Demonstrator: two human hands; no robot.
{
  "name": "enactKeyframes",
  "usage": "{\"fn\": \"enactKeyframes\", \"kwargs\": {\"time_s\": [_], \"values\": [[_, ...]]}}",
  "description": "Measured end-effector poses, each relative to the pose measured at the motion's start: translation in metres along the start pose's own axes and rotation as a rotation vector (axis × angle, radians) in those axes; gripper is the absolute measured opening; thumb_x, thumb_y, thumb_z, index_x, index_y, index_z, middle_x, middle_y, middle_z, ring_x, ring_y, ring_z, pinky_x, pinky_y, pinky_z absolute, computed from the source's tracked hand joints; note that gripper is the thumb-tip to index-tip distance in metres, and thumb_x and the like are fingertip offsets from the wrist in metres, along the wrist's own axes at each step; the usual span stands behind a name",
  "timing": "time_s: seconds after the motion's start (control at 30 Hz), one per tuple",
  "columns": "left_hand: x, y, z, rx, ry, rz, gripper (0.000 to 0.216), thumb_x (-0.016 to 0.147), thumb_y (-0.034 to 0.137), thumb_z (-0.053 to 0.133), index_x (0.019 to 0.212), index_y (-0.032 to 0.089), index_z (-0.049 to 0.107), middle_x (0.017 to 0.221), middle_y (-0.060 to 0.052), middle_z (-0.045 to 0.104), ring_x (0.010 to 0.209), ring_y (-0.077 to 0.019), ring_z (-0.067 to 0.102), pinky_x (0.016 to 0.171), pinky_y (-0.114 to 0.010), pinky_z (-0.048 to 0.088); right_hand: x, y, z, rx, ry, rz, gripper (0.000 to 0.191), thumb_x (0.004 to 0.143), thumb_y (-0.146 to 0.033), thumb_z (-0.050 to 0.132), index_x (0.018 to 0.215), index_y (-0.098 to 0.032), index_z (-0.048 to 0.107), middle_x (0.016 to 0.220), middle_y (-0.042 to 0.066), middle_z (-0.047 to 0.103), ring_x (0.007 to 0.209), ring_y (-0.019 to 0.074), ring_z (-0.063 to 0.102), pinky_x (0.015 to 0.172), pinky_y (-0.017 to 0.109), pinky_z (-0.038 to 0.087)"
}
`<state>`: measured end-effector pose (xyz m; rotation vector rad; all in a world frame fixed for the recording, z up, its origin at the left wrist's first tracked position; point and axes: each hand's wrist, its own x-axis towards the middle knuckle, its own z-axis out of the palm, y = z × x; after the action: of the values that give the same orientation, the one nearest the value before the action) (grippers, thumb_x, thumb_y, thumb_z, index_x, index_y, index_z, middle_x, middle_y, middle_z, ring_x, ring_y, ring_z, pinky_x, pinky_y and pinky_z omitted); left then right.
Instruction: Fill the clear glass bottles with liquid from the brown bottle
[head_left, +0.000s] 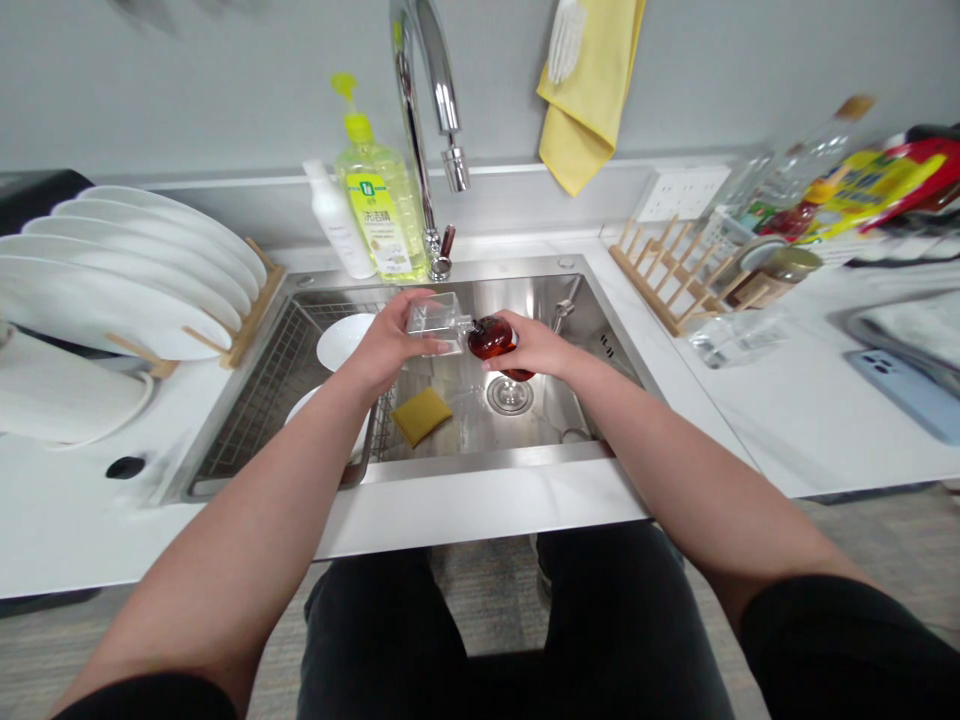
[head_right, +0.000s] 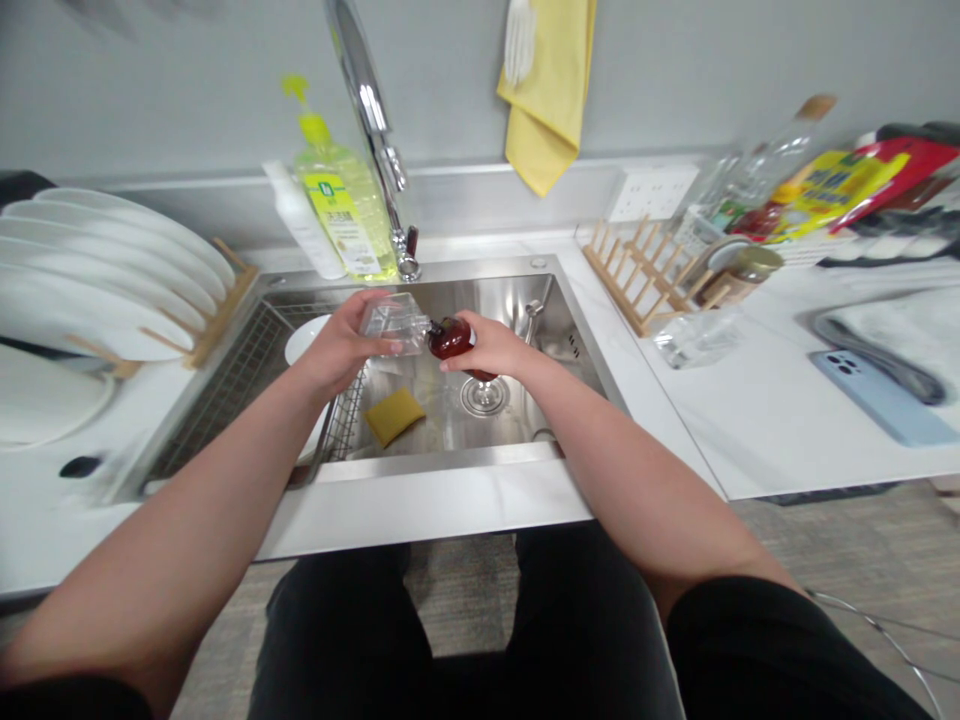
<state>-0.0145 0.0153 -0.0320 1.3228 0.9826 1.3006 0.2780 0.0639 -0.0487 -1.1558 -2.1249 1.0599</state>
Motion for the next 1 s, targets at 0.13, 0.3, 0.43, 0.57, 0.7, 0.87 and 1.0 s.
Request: {"fn": "enactKeyframes", "kwargs": {"time_s": [0.13,0.3,0.43,0.57,0.7,0.87,1.0], "values": [[0.0001,-0.0003,-0.0004,0.003,0.0,0.004,0.087,0.053,0.017,0.109,0.133,0.028,0.074,0.135,-0.006,0.075,0.118,-0.0277,0.075,0.105,-0.047,0.065,0.0001,0.0003,-0.0002,-0.003,-0.006,0.005,0.074,0.071,-0.05,0.105,0.134,-0.028,0.073,0.127,0.005,0.086,0.121,0.0373,0.08,0.117,0.058,0.058],[0.0003,-0.0014,-0.0013,0.013,-0.002,-0.003,0.088,0.053,0.016,0.109,0.134,0.029,0.074,0.135,-0.005,0.075,0.12,-0.0276,0.074,0.106,-0.046,0.065,0.0,-0.0005,0.0,-0.017,-0.005,0.008,0.071,0.072,-0.047,0.106,0.134,-0.029,0.074,0.128,0.006,0.086,0.123,0.0381,0.08,0.119,0.058,0.059],[0.001,-0.0026,-0.0019,0.018,-0.008,0.006,0.088,0.054,0.016,0.109,0.134,0.028,0.074,0.135,-0.004,0.075,0.121,-0.027,0.074,0.105,-0.044,0.065,0.0001,0.0007,0.0012,-0.009,-0.005,0.009,0.072,0.072,-0.047,0.105,0.134,-0.029,0.073,0.128,0.005,0.086,0.123,0.0382,0.08,0.119,0.058,0.059],[0.0009,-0.0022,-0.0018,0.022,-0.01,0.002,0.088,0.053,0.016,0.109,0.133,0.028,0.074,0.133,-0.004,0.075,0.118,-0.0264,0.075,0.104,-0.044,0.065,0.0001,0.0014,0.0017,0.0,-0.005,0.005,0.073,0.071,-0.047,0.105,0.134,-0.029,0.073,0.128,0.005,0.086,0.123,0.0382,0.081,0.119,0.057,0.059],[0.0007,-0.0022,-0.0025,0.033,-0.011,0.007,0.09,0.054,0.017,0.109,0.136,0.028,0.074,0.136,-0.005,0.075,0.12,-0.0281,0.075,0.106,-0.048,0.066,0.0,0.0006,0.0009,-0.008,-0.004,0.018,0.074,0.071,-0.047,0.105,0.135,-0.029,0.073,0.128,0.005,0.086,0.124,0.0381,0.081,0.118,0.057,0.058],[0.0014,-0.004,-0.0044,0.051,-0.021,0.017,0.095,0.056,0.02,0.11,0.143,0.028,0.073,0.138,-0.007,0.075,0.119,-0.0291,0.076,0.109,-0.052,0.067,-0.0003,0.0005,0.0008,0.004,-0.005,0.009,0.074,0.071,-0.049,0.105,0.134,-0.029,0.073,0.127,0.005,0.087,0.122,0.0375,0.081,0.118,0.057,0.058],[0.0014,-0.0036,-0.0046,0.057,-0.014,0.007,0.1,0.056,0.022,0.111,0.148,0.029,0.072,0.143,-0.008,0.074,0.116,-0.0283,0.078,0.109,-0.052,0.067,-0.0004,0.0003,0.0009,0.004,-0.002,0.014,0.073,0.071,-0.048,0.105,0.134,-0.029,0.073,0.128,0.005,0.087,0.123,0.0376,0.081,0.118,0.056,0.058]]}}
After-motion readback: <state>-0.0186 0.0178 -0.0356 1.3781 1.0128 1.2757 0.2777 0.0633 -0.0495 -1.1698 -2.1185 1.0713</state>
